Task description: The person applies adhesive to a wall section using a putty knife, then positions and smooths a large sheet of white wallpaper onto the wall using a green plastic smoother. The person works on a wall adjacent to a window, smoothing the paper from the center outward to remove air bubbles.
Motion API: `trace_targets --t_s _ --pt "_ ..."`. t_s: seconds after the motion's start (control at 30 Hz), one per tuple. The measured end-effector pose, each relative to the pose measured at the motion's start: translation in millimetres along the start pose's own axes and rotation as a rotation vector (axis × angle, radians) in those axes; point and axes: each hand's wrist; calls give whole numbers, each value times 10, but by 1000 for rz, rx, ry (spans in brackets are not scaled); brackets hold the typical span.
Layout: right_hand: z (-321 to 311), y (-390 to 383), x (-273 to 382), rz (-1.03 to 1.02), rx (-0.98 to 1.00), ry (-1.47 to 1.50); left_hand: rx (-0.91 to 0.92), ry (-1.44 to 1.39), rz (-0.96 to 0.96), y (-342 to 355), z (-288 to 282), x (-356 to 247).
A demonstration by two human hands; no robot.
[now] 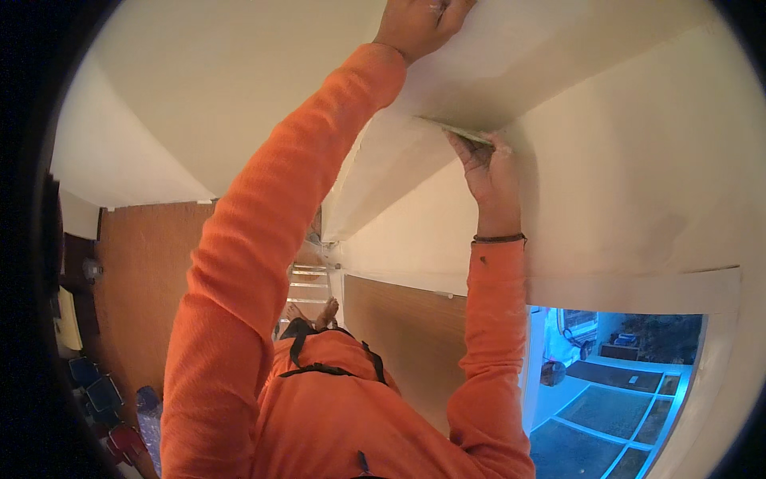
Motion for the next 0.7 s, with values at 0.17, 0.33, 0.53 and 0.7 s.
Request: trace_targets --t_s 0.17,0.33,0.53,0.7 --pt "147 -75 216 -78 -5 -104 2 13 2 -21 -78 -3" --pt "441 -251 593 -182 95 -364 0 7 6 -29 -58 -4" --pt "924 -500 1228 -304 -12 -821 24 37 -40 3 -25 -27" --pt "1037 -611 1716 -328 145 -164 25 78 18 -19 -21 -8"
Point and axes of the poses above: each hand's wrist, its own y-axis towards the middle knuckle, its own z-axis out of the palm, x = y × z, and after that the axes turned 10 degrees about z, right-handed
